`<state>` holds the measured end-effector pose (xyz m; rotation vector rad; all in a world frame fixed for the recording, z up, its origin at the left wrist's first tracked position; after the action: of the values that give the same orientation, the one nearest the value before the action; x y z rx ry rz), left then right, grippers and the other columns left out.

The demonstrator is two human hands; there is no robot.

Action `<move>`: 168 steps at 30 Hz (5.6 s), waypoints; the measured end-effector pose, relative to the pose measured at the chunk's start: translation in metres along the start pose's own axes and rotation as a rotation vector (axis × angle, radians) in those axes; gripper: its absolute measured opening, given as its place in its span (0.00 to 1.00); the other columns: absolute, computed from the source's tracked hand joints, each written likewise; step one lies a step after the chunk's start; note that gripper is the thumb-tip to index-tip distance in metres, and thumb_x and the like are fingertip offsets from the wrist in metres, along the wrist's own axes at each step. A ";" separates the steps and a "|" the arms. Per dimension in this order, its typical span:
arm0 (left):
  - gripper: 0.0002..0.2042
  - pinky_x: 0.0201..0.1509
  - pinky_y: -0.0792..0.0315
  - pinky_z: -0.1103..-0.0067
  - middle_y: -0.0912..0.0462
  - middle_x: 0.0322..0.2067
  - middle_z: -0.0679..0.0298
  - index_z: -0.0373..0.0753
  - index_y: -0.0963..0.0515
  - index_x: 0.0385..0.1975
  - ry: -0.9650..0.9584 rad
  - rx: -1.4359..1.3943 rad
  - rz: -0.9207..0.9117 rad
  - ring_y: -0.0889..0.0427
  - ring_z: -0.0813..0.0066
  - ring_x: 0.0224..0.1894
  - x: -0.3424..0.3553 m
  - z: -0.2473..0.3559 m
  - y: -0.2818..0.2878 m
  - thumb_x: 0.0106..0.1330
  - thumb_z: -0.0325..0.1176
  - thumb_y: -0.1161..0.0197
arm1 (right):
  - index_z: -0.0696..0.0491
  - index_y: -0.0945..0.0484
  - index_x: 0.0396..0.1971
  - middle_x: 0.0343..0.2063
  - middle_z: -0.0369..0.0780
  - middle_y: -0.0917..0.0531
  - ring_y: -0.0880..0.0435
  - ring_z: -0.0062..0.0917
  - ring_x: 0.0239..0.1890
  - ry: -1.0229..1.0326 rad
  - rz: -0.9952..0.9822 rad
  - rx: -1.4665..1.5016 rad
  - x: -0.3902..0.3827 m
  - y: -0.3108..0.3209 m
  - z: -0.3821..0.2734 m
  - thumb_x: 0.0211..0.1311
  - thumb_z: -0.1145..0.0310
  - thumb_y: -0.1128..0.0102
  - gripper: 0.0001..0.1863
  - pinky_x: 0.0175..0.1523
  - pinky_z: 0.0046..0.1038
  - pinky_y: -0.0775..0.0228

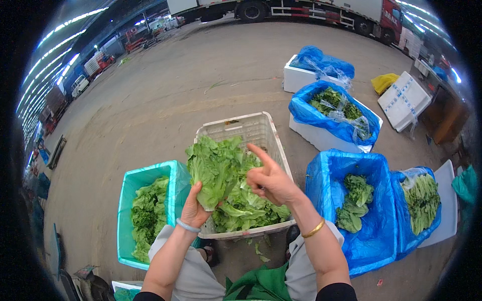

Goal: The person sits on the floor and trims lettuce leaves using a knife, removing outer leaves and cutting the base. Trimmed lettuce is placed into a white basket, and discarded parts are placed into a blue-lined bin. The person handles multiple lettuce heads one at a time.

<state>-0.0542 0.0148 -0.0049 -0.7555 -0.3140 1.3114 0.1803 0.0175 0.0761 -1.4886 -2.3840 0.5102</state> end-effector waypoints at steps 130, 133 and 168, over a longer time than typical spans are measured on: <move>0.32 0.63 0.30 0.75 0.22 0.55 0.61 0.33 0.31 0.61 -0.066 0.538 -0.076 0.23 0.71 0.57 -0.013 0.012 -0.023 0.55 0.21 0.27 | 0.59 0.24 0.46 0.24 0.35 0.22 0.27 0.15 0.14 0.187 0.686 -0.421 0.012 0.091 0.011 0.61 0.67 0.31 0.18 0.17 0.21 0.39; 0.33 0.63 0.30 0.75 0.22 0.56 0.61 0.34 0.32 0.62 -0.142 0.617 -0.081 0.24 0.73 0.58 -0.011 0.014 -0.020 0.55 0.23 0.27 | 0.57 0.31 0.64 0.27 0.34 0.22 0.23 0.15 0.17 -0.203 0.435 -0.659 0.013 0.068 0.031 0.61 0.65 0.31 0.32 0.18 0.18 0.38; 0.30 0.51 0.27 0.65 0.26 0.54 0.48 0.48 0.24 0.58 -1.230 1.957 0.009 0.23 0.51 0.51 -0.041 0.015 -0.049 0.49 0.24 0.39 | 0.59 0.26 0.58 0.25 0.33 0.23 0.30 0.14 0.15 -0.171 0.463 -0.745 0.007 0.053 0.019 0.62 0.61 0.32 0.27 0.17 0.19 0.41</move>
<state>-0.0377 -0.0222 0.0465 1.7186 0.1320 1.2618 0.2123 0.0428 0.0359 -2.4191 -2.4836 -0.2243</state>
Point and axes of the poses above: each hand's wrist, its own x-axis towards the middle knuckle, its own y-axis out of the back of the hand, z = x × y, the point moved 3 cm from there along x, towards the middle knuckle
